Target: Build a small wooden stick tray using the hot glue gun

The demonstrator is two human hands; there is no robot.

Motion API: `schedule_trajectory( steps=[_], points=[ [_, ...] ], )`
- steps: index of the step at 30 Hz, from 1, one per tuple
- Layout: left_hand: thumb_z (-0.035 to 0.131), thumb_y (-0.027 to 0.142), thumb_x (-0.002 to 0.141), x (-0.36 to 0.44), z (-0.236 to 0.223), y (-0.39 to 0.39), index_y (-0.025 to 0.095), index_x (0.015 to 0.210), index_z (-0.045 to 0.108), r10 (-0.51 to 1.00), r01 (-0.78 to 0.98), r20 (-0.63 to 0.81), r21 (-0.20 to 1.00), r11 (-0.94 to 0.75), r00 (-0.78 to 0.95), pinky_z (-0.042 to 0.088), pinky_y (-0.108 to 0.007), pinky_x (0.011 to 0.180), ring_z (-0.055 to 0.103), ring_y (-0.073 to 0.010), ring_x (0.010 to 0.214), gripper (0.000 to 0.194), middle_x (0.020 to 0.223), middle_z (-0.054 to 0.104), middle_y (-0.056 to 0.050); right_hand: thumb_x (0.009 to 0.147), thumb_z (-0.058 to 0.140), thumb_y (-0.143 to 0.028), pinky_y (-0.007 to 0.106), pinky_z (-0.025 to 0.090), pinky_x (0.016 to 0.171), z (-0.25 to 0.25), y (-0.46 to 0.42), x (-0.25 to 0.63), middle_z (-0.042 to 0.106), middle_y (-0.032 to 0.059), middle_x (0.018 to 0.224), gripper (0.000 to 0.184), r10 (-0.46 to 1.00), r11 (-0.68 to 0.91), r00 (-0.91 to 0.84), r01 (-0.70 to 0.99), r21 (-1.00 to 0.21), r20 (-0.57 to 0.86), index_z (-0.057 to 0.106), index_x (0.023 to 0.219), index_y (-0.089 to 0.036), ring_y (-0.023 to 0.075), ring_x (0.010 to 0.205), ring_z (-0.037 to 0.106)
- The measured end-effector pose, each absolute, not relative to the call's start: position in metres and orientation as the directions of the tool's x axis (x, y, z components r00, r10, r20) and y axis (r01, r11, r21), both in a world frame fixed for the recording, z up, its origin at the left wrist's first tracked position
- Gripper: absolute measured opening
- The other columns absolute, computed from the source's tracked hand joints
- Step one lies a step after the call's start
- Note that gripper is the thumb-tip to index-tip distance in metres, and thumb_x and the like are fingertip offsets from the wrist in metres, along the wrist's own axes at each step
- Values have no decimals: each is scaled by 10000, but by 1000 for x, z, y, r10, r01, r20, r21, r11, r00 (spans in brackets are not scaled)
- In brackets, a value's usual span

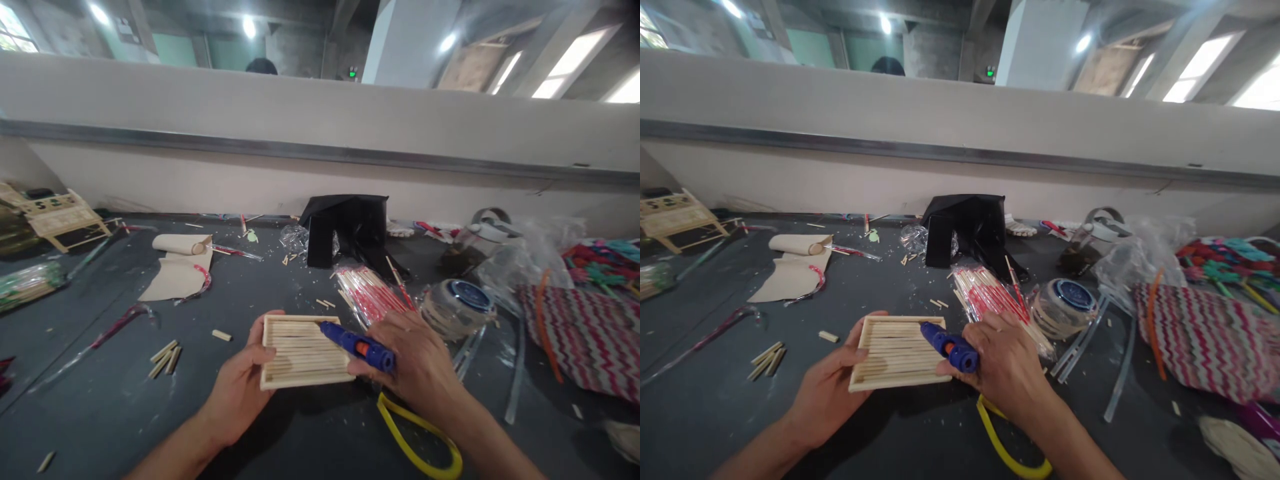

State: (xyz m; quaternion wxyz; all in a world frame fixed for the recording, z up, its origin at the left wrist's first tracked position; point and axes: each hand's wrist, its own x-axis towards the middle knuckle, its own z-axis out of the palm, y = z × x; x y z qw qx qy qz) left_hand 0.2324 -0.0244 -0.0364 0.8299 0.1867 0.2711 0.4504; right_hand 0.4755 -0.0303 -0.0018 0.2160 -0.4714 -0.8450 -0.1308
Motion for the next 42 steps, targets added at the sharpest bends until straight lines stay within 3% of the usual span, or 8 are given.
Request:
schedule_trajectory(
  steps=[9, 16, 42],
  points=[
    [480, 111, 744, 232, -33, -24, 281, 1227, 455, 849, -652, -292, 546, 526, 440, 389, -419, 966, 559, -263, 1091, 513, 1123, 613, -29, 906, 350, -609, 308, 310, 625, -1, -30, 478, 579, 33, 567, 552, 746, 517, -463, 856, 22, 479, 563, 620, -187, 176, 594, 511],
    [479, 112, 738, 232, -33, -23, 280, 1214, 467, 853, -659, -300, 542, 520, 427, 385, -419, 970, 560, -259, 1091, 505, 1107, 621, -21, 862, 343, -674, 298, 302, 602, 0, -29, 480, 564, 32, 556, 596, 740, 504, -458, 863, 44, 493, 561, 604, -183, 165, 561, 486],
    [465, 124, 729, 232, -33, -21, 263, 1195, 494, 867, -682, -320, 535, 498, 382, 397, -436, 952, 566, -270, 1081, 488, 1061, 637, -23, 875, 347, -654, 313, 309, 632, 3, -27, 484, 597, 37, 559, 591, 748, 490, -457, 869, 65, 482, 592, 624, -178, 177, 580, 524]
  ],
)
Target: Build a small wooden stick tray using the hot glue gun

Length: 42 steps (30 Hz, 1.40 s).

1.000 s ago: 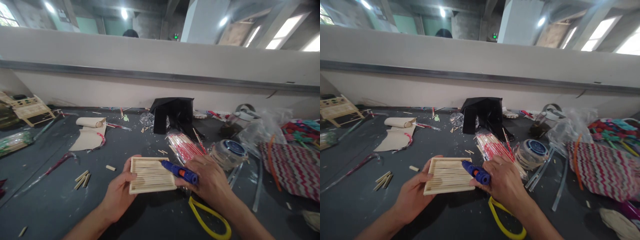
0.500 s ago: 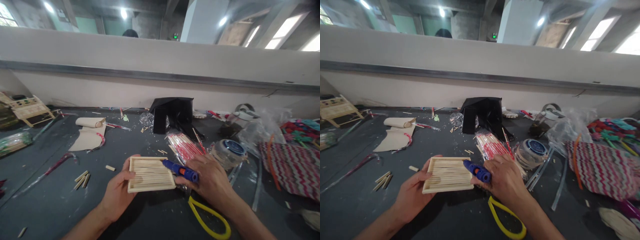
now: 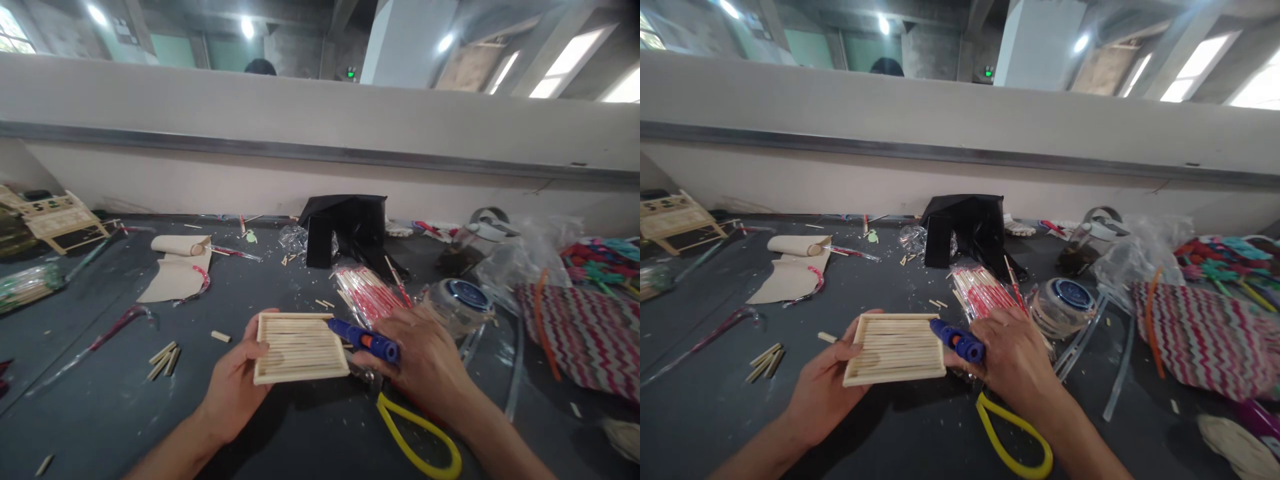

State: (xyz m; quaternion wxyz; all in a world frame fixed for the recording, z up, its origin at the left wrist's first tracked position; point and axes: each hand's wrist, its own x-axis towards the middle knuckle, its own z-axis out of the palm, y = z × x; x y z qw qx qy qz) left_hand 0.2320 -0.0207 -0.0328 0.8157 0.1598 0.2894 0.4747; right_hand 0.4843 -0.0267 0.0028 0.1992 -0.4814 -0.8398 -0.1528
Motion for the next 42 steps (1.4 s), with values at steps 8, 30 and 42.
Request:
schedule_trajectory(
  steps=[8, 30, 42],
  points=[
    [468, 124, 733, 231, -32, -21, 258, 1186, 494, 869, -678, -335, 544, 494, 365, 430, -406, 896, 599, -259, 1022, 472, 1046, 645, -23, 882, 358, -638, 332, 313, 662, 4, -27, 486, 610, 39, 570, 578, 753, 485, -461, 871, 77, 469, 611, 646, -175, 191, 604, 546],
    [493, 107, 722, 229, -32, -14, 251, 1285, 478, 864, -734, -386, 473, 487, 324, 500, -374, 840, 638, -253, 981, 581, 1066, 677, -38, 847, 558, -496, 310, 499, 685, -1, -29, 490, 658, 66, 847, 327, 904, 405, -162, 625, -668, 396, 629, 904, -182, 215, 790, 621],
    [469, 146, 745, 228, -31, -17, 258, 1314, 461, 875, -776, -319, 415, 475, 365, 452, -408, 945, 619, -254, 1038, 580, 1143, 659, -37, 802, 574, -574, 265, 489, 535, -9, -36, 491, 675, 28, 705, 363, 926, 373, -83, 361, -855, 369, 681, 847, -231, 186, 612, 614]
  ],
)
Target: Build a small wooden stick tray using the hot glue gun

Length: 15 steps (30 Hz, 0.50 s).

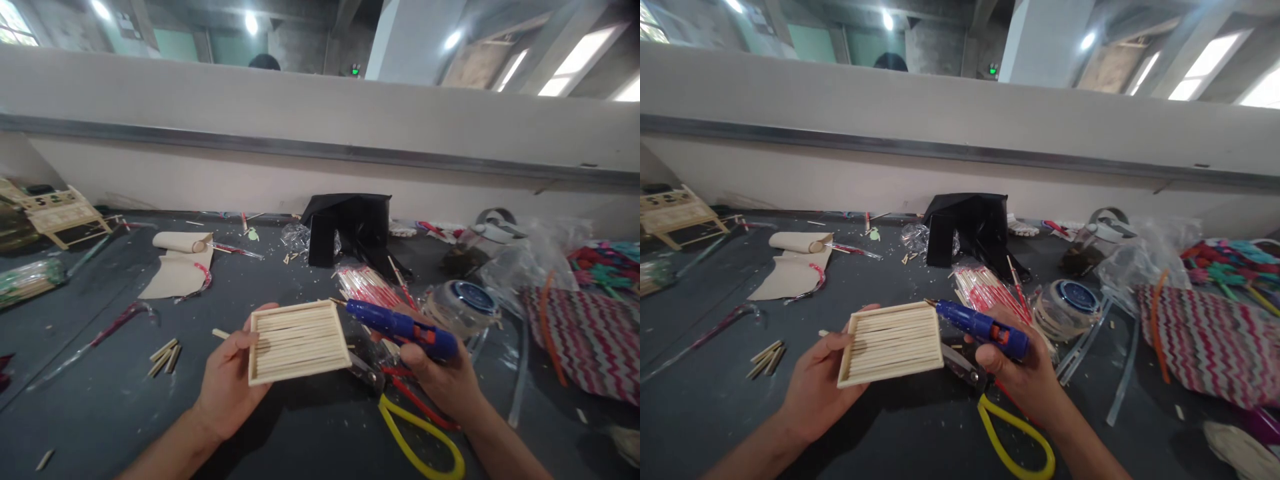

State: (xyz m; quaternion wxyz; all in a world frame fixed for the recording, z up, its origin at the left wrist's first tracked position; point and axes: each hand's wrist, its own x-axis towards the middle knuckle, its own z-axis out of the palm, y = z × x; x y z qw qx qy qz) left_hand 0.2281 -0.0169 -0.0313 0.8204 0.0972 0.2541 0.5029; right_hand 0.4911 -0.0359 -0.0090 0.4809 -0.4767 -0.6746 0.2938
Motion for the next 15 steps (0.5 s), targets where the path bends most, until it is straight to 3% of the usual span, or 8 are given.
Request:
schedule_trajectory(
  steps=[7, 11, 15],
  points=[
    [471, 171, 748, 226, -32, -19, 252, 1345, 428, 877, -771, -257, 419, 479, 406, 381, -467, 1014, 567, -291, 1130, 604, 1177, 643, -52, 852, 507, -563, 298, 493, 590, -11, -36, 494, 679, 40, 777, 361, 881, 454, -44, 357, -816, 471, 675, 883, -246, 201, 668, 626],
    [465, 197, 774, 226, -33, -19, 249, 1355, 421, 871, -769, -234, 411, 491, 431, 348, -471, 1039, 551, -293, 1153, 585, 1200, 632, -57, 831, 528, -581, 297, 469, 636, -11, -34, 494, 647, 40, 794, 378, 860, 482, -91, 470, -740, 502, 645, 836, -222, 209, 742, 608],
    [453, 213, 795, 227, -31, -20, 263, 1373, 398, 864, -767, -253, 398, 503, 436, 329, -473, 1051, 545, -284, 1164, 583, 1206, 632, -48, 827, 510, -607, 274, 451, 584, -8, -32, 489, 625, 27, 728, 427, 876, 452, -96, 508, -734, 473, 635, 794, -200, 178, 657, 582]
  ],
)
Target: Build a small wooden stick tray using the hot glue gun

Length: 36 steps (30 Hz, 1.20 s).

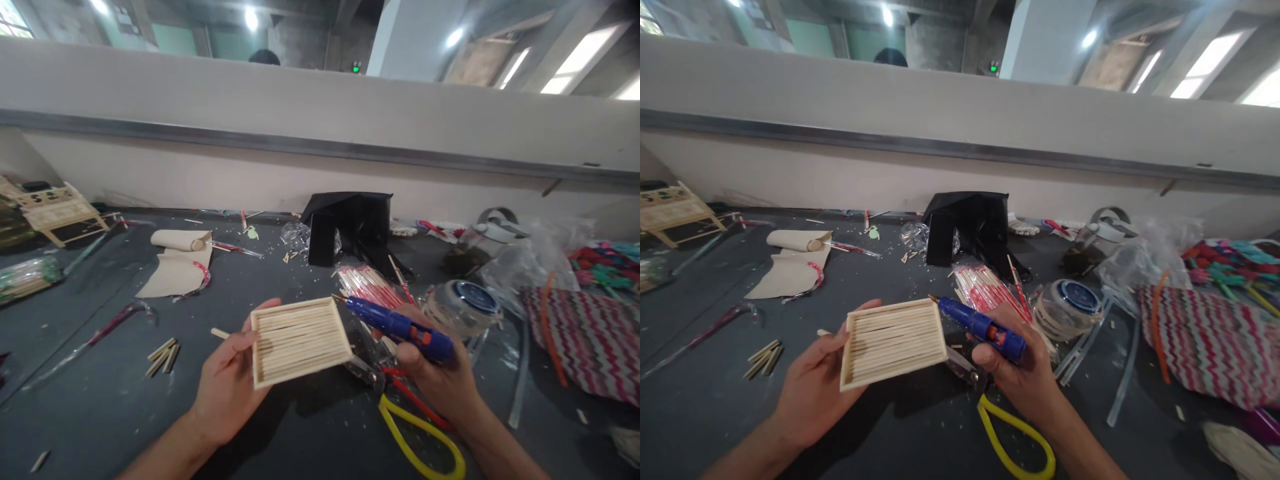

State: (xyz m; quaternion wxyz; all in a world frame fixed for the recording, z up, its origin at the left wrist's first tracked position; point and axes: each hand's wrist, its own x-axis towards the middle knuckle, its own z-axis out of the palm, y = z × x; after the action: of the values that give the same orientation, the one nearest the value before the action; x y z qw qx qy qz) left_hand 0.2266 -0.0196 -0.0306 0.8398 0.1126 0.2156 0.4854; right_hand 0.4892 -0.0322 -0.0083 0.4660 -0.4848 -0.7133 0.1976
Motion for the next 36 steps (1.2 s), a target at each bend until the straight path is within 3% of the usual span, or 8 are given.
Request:
schedule_trajectory(
  steps=[6, 11, 14, 18, 21, 28, 36],
  points=[
    [447, 251, 826, 227, -26, -19, 205, 1359, 436, 860, -750, -257, 422, 510, 440, 360, -464, 1028, 552, -294, 1158, 535, 1202, 642, -77, 837, 561, -496, 266, 448, 531, -16, -33, 488, 654, 17, 705, 308, 881, 324, 129, 535, -780, 454, 658, 798, -206, 171, 588, 577],
    [485, 311, 845, 226, -29, -17, 176, 1305, 513, 841, -721, -258, 434, 540, 475, 381, -431, 1016, 549, -294, 1165, 480, 1180, 660, -88, 799, 588, -504, 282, 410, 535, -21, -24, 497, 565, -3, 591, 317, 794, 116, 329, 743, -659, 511, 615, 736, -194, 166, 545, 512],
    [443, 342, 877, 226, -28, -18, 135, 1290, 533, 827, -708, -265, 427, 562, 496, 349, -435, 1044, 528, -296, 1191, 471, 1182, 658, -103, 805, 583, -494, 282, 411, 564, -22, -20, 500, 549, -5, 608, 307, 784, 114, 314, 775, -621, 536, 600, 741, -195, 166, 569, 509],
    [423, 338, 895, 226, -27, -20, 127, 1287, 536, 822, -710, -252, 415, 568, 510, 316, -429, 1071, 517, -285, 1206, 459, 1177, 659, -105, 815, 582, -464, 277, 406, 558, -26, -21, 497, 585, 4, 664, 279, 810, 157, 292, 727, -668, 508, 633, 826, -190, 171, 594, 526],
    [432, 320, 896, 226, -28, -20, 134, 1285, 537, 822, -711, -241, 415, 567, 515, 330, -412, 1064, 538, -274, 1184, 445, 1165, 666, -98, 811, 590, -456, 283, 411, 567, -32, -23, 496, 629, 26, 750, 279, 810, 166, 298, 709, -685, 505, 642, 863, -186, 189, 656, 562],
    [394, 333, 925, 226, -32, -19, 127, 1304, 512, 800, -697, -216, 399, 596, 560, 370, -402, 1033, 572, -275, 1144, 447, 1156, 670, -107, 812, 591, -433, 310, 447, 593, -34, -21, 498, 622, 26, 709, 258, 808, 192, 296, 686, -702, 509, 645, 845, -183, 203, 659, 575],
    [418, 370, 923, 228, -31, -18, 107, 1213, 586, 784, -689, -264, 375, 620, 562, 390, -385, 1020, 582, -272, 1129, 425, 1105, 692, -115, 794, 617, -385, 295, 454, 586, -39, -24, 495, 608, 10, 722, 199, 820, 254, 234, 669, -699, 522, 616, 875, -203, 176, 625, 558]
  ],
)
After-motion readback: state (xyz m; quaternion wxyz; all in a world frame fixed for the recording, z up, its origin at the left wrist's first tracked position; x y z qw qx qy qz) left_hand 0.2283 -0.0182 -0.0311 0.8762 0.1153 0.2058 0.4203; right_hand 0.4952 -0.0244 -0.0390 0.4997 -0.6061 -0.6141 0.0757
